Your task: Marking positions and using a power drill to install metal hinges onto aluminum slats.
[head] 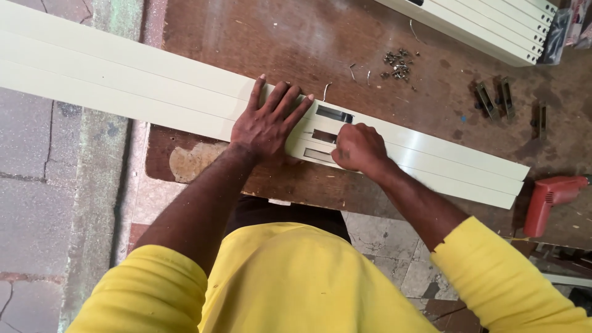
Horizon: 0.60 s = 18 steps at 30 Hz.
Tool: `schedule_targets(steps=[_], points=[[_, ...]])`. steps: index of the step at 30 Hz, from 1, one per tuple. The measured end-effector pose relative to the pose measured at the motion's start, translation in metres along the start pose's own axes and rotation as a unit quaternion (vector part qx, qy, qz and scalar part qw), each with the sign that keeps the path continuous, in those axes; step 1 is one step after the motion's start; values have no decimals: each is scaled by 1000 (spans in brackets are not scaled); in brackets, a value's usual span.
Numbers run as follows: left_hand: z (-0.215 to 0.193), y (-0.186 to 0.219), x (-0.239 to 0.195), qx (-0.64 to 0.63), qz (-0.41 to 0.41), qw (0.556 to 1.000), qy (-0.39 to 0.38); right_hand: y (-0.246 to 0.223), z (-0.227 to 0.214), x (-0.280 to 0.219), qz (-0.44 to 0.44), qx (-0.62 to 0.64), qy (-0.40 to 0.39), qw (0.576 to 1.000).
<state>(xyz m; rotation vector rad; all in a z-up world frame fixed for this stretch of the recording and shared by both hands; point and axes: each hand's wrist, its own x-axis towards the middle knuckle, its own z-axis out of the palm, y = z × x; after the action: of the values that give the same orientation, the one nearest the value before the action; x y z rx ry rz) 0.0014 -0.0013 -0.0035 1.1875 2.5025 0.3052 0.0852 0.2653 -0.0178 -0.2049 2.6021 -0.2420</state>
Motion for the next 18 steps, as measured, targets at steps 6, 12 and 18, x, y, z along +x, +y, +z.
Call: schedule_targets(steps=[6,12,18], points=[[-5,0,0,-1,0,1000,-5,10,-59,-15,112,219,-115,962],[17,-3,0,10,2,999,38,14,-88,-47,67,129,36,989],[-3,0,-1,-18,-5,1000,3,-1,-131,-37,39,-61,227,971]])
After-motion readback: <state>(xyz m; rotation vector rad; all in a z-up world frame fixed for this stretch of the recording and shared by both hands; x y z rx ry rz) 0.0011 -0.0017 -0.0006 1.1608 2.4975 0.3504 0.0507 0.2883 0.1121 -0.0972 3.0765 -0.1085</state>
